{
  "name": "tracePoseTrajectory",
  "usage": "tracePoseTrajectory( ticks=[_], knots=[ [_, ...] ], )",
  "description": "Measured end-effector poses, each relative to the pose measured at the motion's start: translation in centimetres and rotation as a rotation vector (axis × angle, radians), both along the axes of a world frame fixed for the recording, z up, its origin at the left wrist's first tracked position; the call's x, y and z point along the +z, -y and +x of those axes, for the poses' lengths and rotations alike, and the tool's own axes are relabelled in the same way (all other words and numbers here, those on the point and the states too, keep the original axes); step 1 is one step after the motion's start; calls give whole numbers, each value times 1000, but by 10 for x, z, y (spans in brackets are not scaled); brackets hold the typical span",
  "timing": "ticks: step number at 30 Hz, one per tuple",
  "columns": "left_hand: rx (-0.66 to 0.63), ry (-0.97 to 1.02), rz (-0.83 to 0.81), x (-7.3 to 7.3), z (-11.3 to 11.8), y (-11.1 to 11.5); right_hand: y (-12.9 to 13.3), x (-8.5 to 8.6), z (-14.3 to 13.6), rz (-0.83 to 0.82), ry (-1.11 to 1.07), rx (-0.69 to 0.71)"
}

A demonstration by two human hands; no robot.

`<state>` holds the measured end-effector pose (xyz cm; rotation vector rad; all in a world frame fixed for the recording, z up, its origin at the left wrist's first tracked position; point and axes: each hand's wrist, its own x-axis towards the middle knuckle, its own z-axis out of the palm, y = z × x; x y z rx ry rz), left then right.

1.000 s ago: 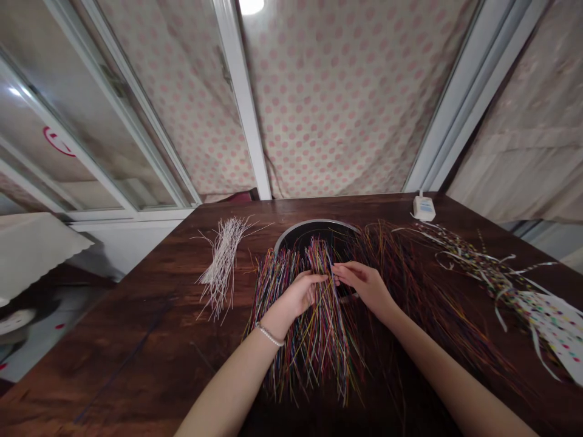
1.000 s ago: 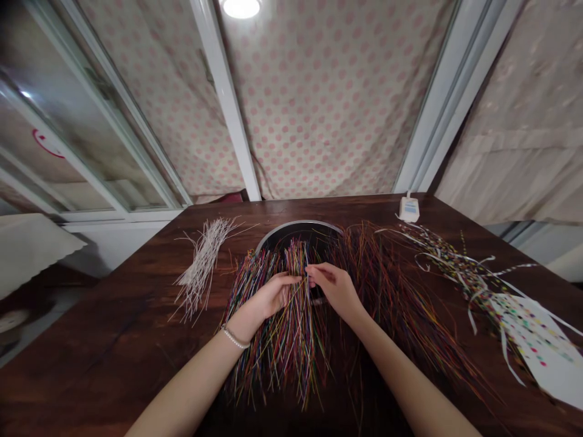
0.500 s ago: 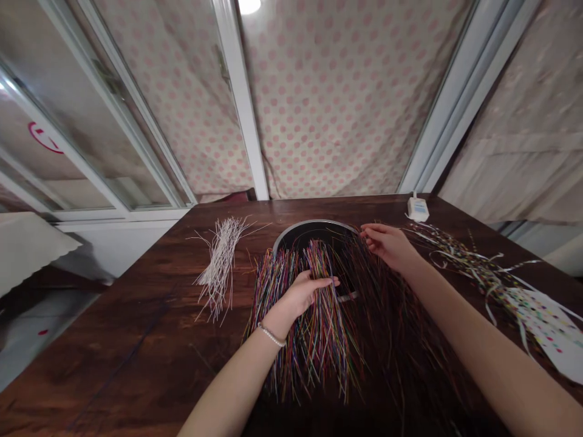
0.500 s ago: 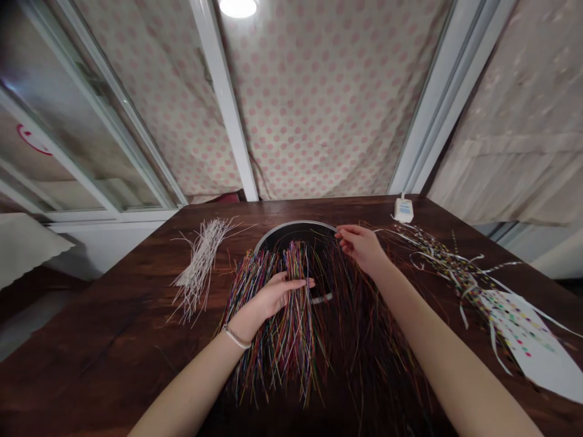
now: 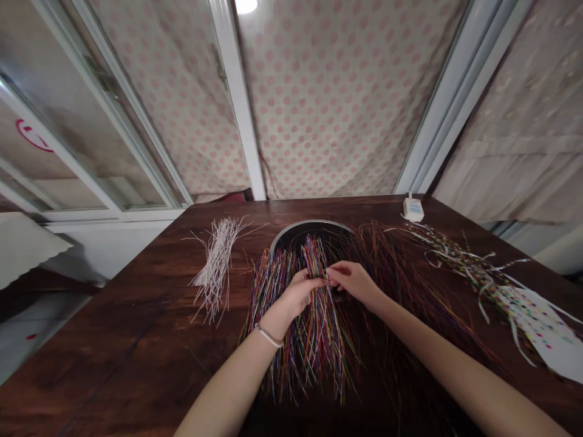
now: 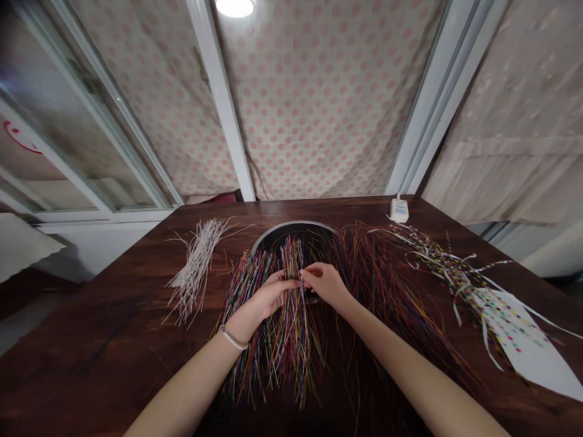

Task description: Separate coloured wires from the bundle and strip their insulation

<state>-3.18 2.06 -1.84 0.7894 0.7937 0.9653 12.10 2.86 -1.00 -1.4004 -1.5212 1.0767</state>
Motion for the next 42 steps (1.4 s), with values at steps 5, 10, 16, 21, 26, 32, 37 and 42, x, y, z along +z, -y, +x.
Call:
tracePoseTrajectory(
  ticks=[5,10,16,21,26,32,37,42],
  knots=[
    [-1,-45,60,1,1,1,15,-7,-5,-33,-139,-39],
    [52,-148,82,9,4,3,15,-7,-3,-66,-280,-50],
    [41,-174,120,6,8,1,18,-13,-4,20,-315,-100],
    [34,-178,117,6,8,1,19,-14,-4,38,-304,-98],
    [13,-153,122,4,7,1,19,-14,-5,19,-342,-113],
    [-16,-122,88,6,6,1,18,-13,-2,4,-385,-177],
    [-24,-129,58,11,5,2,18,-12,4,139,-198,-287],
    [-30,-123,72,11,5,2,27,-3,-1,447,103,-371]
  ],
)
